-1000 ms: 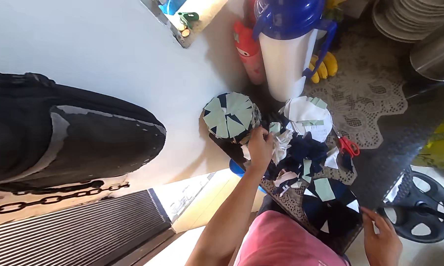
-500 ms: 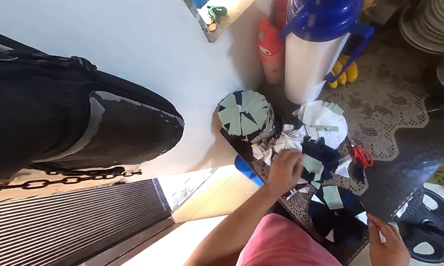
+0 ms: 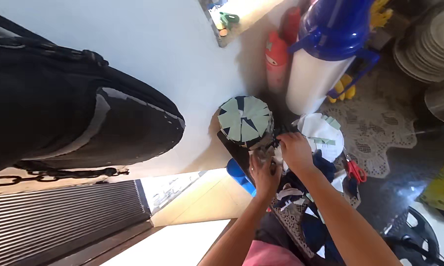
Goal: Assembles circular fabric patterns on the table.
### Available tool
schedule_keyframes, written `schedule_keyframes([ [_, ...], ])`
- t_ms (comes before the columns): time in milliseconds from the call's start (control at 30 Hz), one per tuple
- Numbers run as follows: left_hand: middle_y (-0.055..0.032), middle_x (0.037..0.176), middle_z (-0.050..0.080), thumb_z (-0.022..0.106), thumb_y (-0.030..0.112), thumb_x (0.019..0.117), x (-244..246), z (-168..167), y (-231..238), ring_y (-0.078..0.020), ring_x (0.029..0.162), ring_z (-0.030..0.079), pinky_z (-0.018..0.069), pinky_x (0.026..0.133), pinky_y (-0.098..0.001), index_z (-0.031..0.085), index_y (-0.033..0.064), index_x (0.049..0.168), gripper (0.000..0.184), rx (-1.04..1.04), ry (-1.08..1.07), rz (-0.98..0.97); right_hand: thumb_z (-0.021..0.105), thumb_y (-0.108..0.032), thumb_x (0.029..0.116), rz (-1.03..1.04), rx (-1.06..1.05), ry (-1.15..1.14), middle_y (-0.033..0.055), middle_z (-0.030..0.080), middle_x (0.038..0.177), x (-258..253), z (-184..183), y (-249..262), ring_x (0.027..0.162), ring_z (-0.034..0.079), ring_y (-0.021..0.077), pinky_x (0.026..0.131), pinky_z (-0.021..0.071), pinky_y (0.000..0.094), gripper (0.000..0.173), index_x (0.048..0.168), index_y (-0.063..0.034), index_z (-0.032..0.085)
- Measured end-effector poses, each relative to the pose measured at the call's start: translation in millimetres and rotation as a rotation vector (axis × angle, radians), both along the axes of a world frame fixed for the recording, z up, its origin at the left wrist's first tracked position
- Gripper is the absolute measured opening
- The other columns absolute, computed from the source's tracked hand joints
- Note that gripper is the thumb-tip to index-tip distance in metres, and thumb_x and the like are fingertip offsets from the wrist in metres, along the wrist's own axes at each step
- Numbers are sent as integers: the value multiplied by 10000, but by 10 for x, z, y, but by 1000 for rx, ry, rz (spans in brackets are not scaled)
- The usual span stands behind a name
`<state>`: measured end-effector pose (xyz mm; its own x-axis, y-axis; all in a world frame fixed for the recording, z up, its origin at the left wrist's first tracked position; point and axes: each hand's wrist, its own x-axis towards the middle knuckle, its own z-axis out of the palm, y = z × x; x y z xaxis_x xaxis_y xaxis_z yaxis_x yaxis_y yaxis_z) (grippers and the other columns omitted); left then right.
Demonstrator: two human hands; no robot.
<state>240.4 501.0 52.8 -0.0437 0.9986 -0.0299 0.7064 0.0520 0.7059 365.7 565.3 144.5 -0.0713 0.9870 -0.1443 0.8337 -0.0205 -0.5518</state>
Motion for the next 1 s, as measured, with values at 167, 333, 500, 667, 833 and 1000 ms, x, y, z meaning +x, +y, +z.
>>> schedule_keyframes([
  [167,-286,1395,584,702,248,894,16,-234,-94,-570,1363,445,321,1090,-739,755,18,1130,335,141,74,-38,631,-115,998,-44,-171,-28,194,677,1261,-138,-340,493,1245,592,415,1015,459,597,286,1273,-40,660],
  [333,-211,1240,694,708,186,857,59,-274,-139,-508,1207,599,448,968,-691,775,70,1118,293,226,105,-57,586,-7,971,-122,-210,-62,230,669,1250,-32,-423,451,1217,607,444,953,494,633,270,1209,-47,709],
  [500,-186,1177,715,688,180,853,55,-318,-145,-464,1134,644,506,905,-623,782,74,1079,267,275,89,-105,644,-152,969,-81,-305,-144,234,596,1358,-8,-372,466,1253,570,446,943,490,627,374,1337,-96,670],
  [667,-180,1186,716,675,194,859,50,-320,-134,-460,1144,644,510,902,-611,778,78,1032,232,285,110,-116,763,-300,918,-105,-219,-196,266,605,1282,-158,-464,483,1218,549,470,919,448,632,402,1253,-81,721],
  [833,-165,1205,714,679,215,853,60,-331,-133,-448,1158,641,483,924,-631,782,100,1000,213,307,146,-93,695,-186,962,-30,-209,-240,209,689,1197,-151,-487,486,1211,574,440,950,425,623,197,1083,-50,772],
  [1000,-191,1201,700,690,240,850,59,-332,-144,-474,1164,625,458,926,-677,801,135,1019,228,298,141,-66,712,-197,971,28,-184,-157,218,698,1148,50,-288,420,1187,580,440,971,403,639,208,1001,0,772],
])
